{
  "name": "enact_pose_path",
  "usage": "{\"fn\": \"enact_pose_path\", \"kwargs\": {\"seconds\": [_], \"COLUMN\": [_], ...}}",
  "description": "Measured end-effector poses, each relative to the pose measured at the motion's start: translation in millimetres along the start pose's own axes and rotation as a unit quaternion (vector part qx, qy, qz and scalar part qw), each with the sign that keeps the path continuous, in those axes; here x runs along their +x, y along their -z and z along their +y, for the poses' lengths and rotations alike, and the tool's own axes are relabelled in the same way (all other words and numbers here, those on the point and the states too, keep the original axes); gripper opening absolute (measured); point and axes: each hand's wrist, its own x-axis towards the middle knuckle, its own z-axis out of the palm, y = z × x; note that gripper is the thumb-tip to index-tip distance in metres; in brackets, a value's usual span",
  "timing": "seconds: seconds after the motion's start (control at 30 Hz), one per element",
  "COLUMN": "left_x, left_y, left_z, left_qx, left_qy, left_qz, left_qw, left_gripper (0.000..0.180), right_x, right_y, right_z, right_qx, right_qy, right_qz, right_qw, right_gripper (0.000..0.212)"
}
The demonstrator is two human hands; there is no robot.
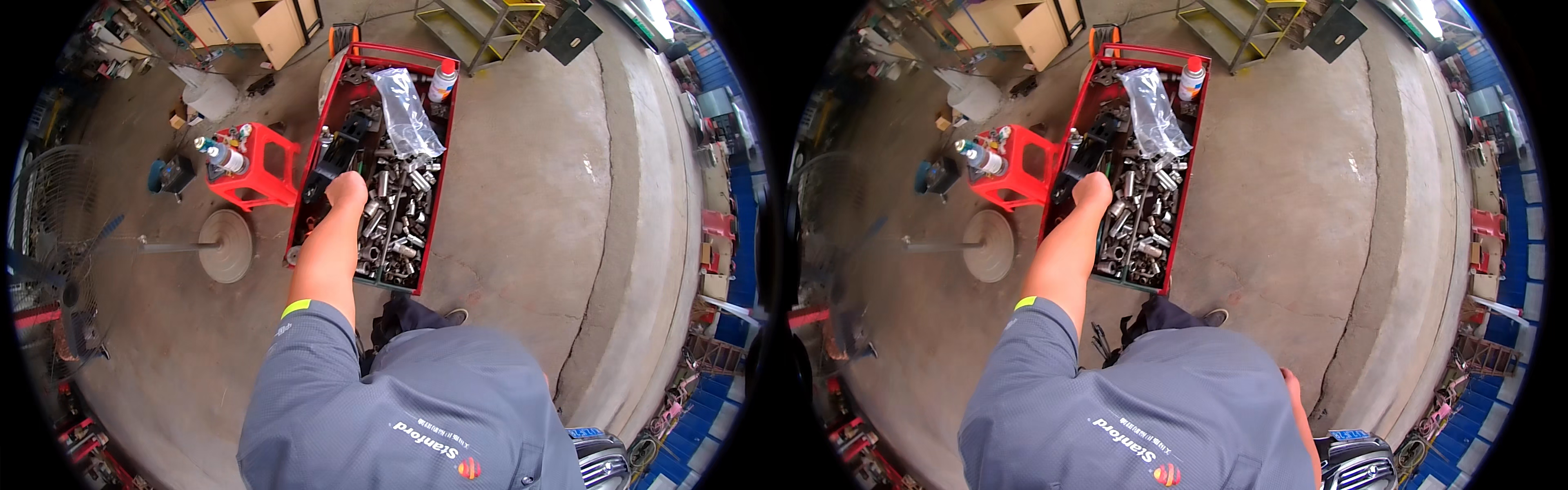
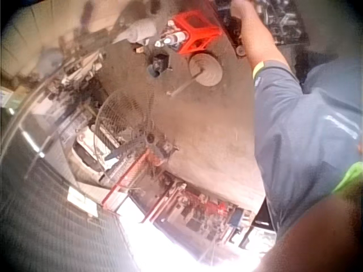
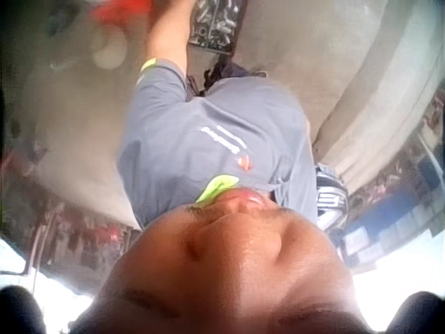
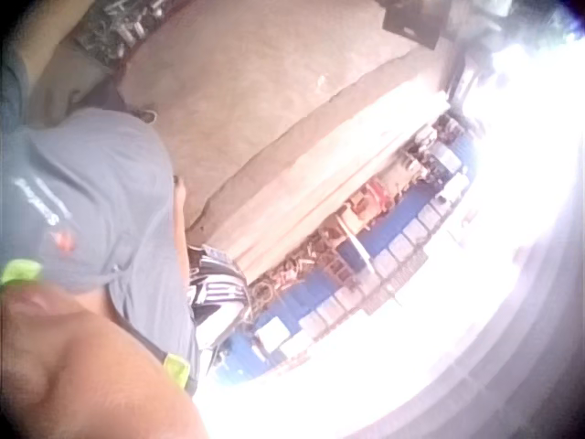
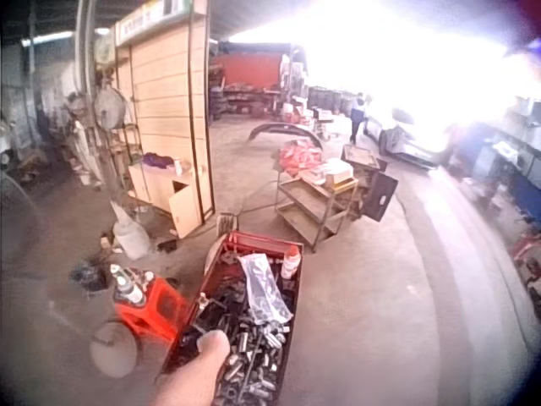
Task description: The person uses a metal tool to pry and adjust the exterior door handle of a black car. He then opens the door, retrieves a screwdriver from a tool cart, and uses it to work on the interior door panel and handle area.
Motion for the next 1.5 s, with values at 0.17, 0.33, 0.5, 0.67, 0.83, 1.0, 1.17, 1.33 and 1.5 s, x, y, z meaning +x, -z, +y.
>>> {"fn": "enact_pose_path", "kwargs": {"seconds": [0.17,0.33,0.5,0.67,0.83,1.0,1.17,1.33,1.5], "left_x": [13.1,10.5,-24.9,-107.8,-286.6,-458.2,-562.5,-607.3,-659.2], "left_y": [-10.3,-15.7,-1.0,3.8,-6.3,-46.3,-47.7,-64.9,-69.5], "left_z": [15.3,8.3,2.3,-18.0,-26.5,-20.4,-31.8,-81.8,-153.4], "left_qx": [0.015,-0.022,-0.084,-0.214,-0.392,-0.494,-0.47,-0.406,-0.385], "left_qy": [-0.005,0.053,0.02,-0.088,-0.195,-0.163,-0.161,-0.153,-0.083], "left_qz": [-0.002,0.019,0.112,0.223,0.165,0.061,0.083,0.14,0.182], "left_qw": [1.0,0.998,0.99,0.947,0.884,0.852,0.864,0.89,0.901], "left_gripper": [0.028,0.029,0.029,0.028,0.021,0.016,0.017,0.018,0.017], "right_x": [-24.2,-32.0,-24.5,37.2,51.0,-25.3,-100.9,-157.4,-213.4], "right_y": [0.7,5.4,31.6,49.7,75.6,64.2,3.7,-40.4,-110.5], "right_z": [4.6,4.1,-22.3,-41.1,-126.3,-211.0,-224.3,-220.2,-225.4], "right_qx": [0.01,0.01,0.01,0.02,0.109,0.084,0.164,0.101,0.051], "right_qy": [-0.031,-0.036,-0.006,0.082,0.261,0.414,0.438,0.472,0.513], "right_qz": [-0.007,-0.015,0.008,0.011,-0.039,-0.244,-0.435,-0.457,-0.496], "right_qw": [0.999,0.999,1.0,0.996,0.958,0.873,0.769,0.747,0.698], "right_gripper": [0.04,0.039,0.037,0.035,0.033,0.036,0.033,0.027,0.024]}}
